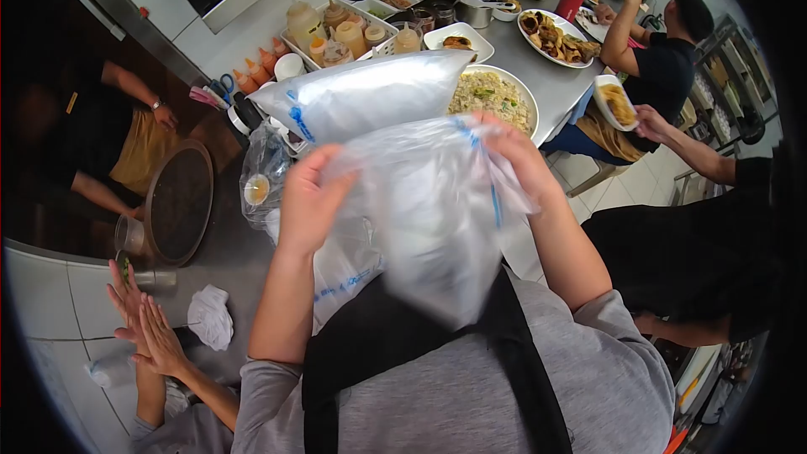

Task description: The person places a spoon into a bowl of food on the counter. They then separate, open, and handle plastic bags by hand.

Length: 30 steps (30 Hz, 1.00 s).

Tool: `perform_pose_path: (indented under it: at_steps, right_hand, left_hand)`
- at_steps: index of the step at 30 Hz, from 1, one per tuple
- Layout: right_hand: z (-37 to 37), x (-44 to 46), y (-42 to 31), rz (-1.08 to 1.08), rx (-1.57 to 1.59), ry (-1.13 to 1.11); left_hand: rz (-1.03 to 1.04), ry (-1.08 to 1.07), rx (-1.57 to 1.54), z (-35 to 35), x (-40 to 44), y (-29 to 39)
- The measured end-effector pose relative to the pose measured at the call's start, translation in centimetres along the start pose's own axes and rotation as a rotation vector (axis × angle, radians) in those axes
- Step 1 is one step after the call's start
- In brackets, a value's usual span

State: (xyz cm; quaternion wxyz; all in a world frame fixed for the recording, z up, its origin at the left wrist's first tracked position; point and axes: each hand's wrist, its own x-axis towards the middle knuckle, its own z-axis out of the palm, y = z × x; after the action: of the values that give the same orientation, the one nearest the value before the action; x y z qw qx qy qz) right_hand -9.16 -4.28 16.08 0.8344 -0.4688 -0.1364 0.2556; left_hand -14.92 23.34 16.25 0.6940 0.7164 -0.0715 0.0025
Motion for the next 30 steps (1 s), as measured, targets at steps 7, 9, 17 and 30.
perform_pose_path:
  at_steps: [7, 9, 17, 30]
  right_hand:
    - [0.2, 1.3, 3.4, -0.189, 0.02, -0.031]
    - [0.9, 1.6, 3.1, -0.208, -0.432, 0.295]
    - [-0.7, 1.3, 1.6, -0.04, 0.114, 0.005]
    - [3.6, 8.2, -4.3, -0.485, -1.064, 0.343]
  left_hand:
    - [0.008, -0.082, -0.801, -0.5, -1.3, -1.5]
    - [-0.112, -0.382, -0.912, 0.1, -1.7, -1.7]
    - [-0.2, -0.03, -0.41, -1.2, -2.3, -0.4]
    - [0.253, 0.257, 0.064, -4.5, 4.8, 4.9]
